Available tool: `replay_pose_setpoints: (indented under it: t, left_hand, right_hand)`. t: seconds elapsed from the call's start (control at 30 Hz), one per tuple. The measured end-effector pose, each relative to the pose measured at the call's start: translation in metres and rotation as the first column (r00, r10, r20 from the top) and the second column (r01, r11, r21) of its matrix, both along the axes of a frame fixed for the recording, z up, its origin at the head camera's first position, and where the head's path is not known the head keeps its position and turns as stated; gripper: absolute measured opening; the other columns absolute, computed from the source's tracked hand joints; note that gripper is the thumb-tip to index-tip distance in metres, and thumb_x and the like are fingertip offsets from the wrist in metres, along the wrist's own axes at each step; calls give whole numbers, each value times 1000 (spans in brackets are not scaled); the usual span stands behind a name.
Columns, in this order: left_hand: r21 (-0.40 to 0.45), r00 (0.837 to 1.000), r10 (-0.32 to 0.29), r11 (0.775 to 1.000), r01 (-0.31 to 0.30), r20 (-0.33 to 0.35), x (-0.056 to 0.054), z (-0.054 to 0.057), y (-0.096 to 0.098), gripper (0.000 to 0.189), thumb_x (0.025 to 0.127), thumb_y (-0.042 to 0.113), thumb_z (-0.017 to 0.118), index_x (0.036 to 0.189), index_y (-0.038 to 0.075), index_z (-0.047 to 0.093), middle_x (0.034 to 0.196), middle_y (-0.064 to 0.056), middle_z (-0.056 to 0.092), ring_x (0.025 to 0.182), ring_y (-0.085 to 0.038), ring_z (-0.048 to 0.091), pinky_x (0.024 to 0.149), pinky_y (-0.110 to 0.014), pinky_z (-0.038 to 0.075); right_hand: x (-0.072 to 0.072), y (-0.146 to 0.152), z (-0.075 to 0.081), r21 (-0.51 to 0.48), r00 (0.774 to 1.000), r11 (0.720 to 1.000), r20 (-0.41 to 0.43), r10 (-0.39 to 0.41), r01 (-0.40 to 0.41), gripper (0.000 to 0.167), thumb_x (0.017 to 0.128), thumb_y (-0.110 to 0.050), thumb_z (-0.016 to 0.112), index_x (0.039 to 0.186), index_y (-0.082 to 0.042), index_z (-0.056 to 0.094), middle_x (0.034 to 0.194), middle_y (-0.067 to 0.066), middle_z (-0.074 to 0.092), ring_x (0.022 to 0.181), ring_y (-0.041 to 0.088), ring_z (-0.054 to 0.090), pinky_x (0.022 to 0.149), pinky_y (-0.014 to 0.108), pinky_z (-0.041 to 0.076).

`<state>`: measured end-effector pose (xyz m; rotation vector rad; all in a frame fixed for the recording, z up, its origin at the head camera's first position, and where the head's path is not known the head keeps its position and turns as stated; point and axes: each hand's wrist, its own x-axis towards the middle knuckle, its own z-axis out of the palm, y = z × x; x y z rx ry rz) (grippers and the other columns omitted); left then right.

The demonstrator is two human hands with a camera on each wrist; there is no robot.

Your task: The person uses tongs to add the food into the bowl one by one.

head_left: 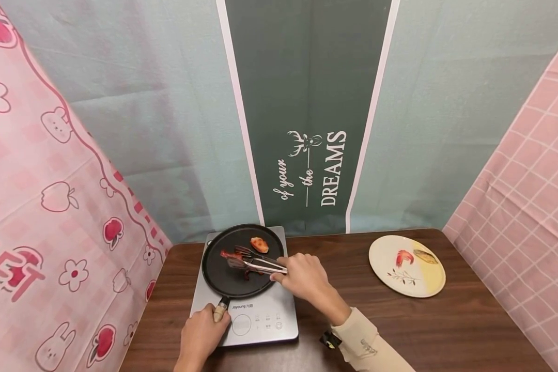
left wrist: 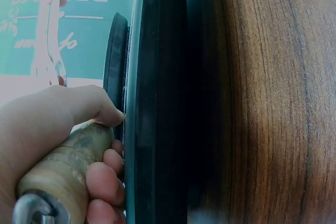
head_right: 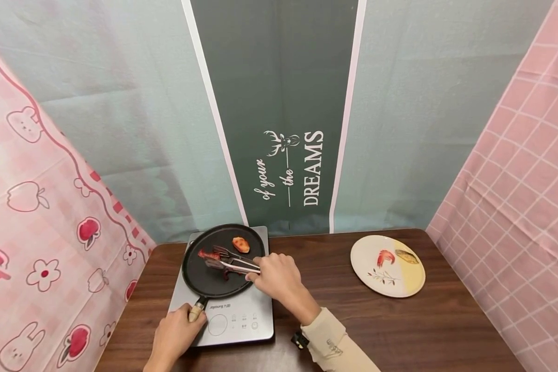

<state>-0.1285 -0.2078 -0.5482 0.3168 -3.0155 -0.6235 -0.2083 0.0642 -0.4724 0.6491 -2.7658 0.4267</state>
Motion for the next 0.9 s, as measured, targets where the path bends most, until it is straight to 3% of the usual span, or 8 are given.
replay_pose_setpoints:
  t: [0.3,0.9]
  left_hand:
    - [-3,1000,3,1000,-3,23,-2,-2,0,33,85,37,71,85,4,67,67,-11,62,63,-34,65,58,-52,48]
    - [-2,999,5,1000,-5,46,-2,0,-1,32,85,38,70,84,6,66,66,-9,61,62,-31,63,57,-51,47]
  right_hand:
    - [2,-6,-8,17,1000,1000,2,24,-24,31,87,-50,81,102,-22,82,62,-4,63,56,14,54,50,34,38]
    - [2,-9,-23,47,1000,999,-2,18,-18,35,87,-51,80,109,-24,83,77,2,77,63,21,68,51,37,45]
